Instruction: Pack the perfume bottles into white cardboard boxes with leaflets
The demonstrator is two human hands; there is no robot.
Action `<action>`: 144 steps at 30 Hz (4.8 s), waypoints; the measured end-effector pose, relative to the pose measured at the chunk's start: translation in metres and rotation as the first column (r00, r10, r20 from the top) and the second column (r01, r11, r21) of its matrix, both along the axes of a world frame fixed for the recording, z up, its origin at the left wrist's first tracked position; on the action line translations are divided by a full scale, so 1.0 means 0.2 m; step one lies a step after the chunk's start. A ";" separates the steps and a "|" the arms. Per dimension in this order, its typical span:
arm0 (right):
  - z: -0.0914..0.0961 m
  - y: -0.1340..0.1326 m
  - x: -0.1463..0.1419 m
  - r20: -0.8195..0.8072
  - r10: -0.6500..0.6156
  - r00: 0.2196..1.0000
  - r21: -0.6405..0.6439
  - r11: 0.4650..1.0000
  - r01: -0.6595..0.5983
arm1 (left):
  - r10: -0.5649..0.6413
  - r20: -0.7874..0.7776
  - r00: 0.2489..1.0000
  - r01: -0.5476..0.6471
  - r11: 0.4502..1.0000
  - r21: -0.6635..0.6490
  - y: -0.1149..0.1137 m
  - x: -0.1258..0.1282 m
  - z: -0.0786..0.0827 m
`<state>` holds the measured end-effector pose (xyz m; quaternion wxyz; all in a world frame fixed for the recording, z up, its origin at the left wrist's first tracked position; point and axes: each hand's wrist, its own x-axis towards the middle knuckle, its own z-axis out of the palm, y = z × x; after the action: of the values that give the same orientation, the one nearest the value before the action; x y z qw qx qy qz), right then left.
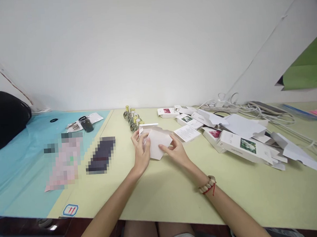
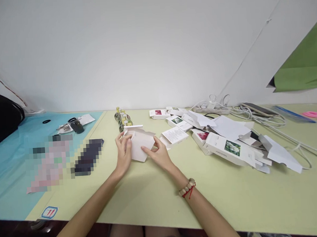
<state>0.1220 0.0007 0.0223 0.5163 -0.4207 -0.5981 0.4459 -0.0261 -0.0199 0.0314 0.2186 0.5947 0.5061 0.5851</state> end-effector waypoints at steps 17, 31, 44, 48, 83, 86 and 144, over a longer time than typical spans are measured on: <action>0.12 0.04 0.08 -0.292 -0.349 0.890 0.266 0.864 0.426 | -0.315 0.237 0.919 0.383 0.855 -0.349 0.05 0.01 -0.07; 0.11 0.02 0.12 -0.013 -0.362 0.932 0.492 0.810 0.321 | -0.376 0.205 0.904 0.417 0.883 -0.217 0.02 0.02 -0.01; 0.23 -0.02 0.21 0.179 -0.330 0.927 0.624 0.767 0.153 | -0.357 -0.108 0.928 0.337 0.926 -0.168 -0.01 -0.02 0.05; 0.25 -0.03 0.22 0.159 -0.275 0.948 0.603 0.788 0.127 | -0.346 -0.209 0.915 0.323 0.937 -0.135 -0.02 -0.03 0.05; 0.22 -0.03 0.17 0.083 -0.254 0.964 0.581 0.798 0.160 | -0.081 -0.429 0.900 0.239 0.913 0.329 0.04 0.02 -0.12; 0.25 -0.05 0.17 0.170 -0.206 0.964 0.601 0.797 0.065 | -0.051 -0.459 0.887 0.242 0.898 0.368 0.05 0.01 -0.13; -0.13 0.17 -0.30 0.553 -0.329 0.765 0.424 0.902 0.082 | -0.428 0.902 0.064 0.672 0.686 0.277 0.14 -0.34 0.04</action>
<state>0.0624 0.0352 -0.0035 0.4113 -0.4996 -0.7555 0.1018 -0.0948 0.0073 0.0400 0.7322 0.2661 0.0774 0.6222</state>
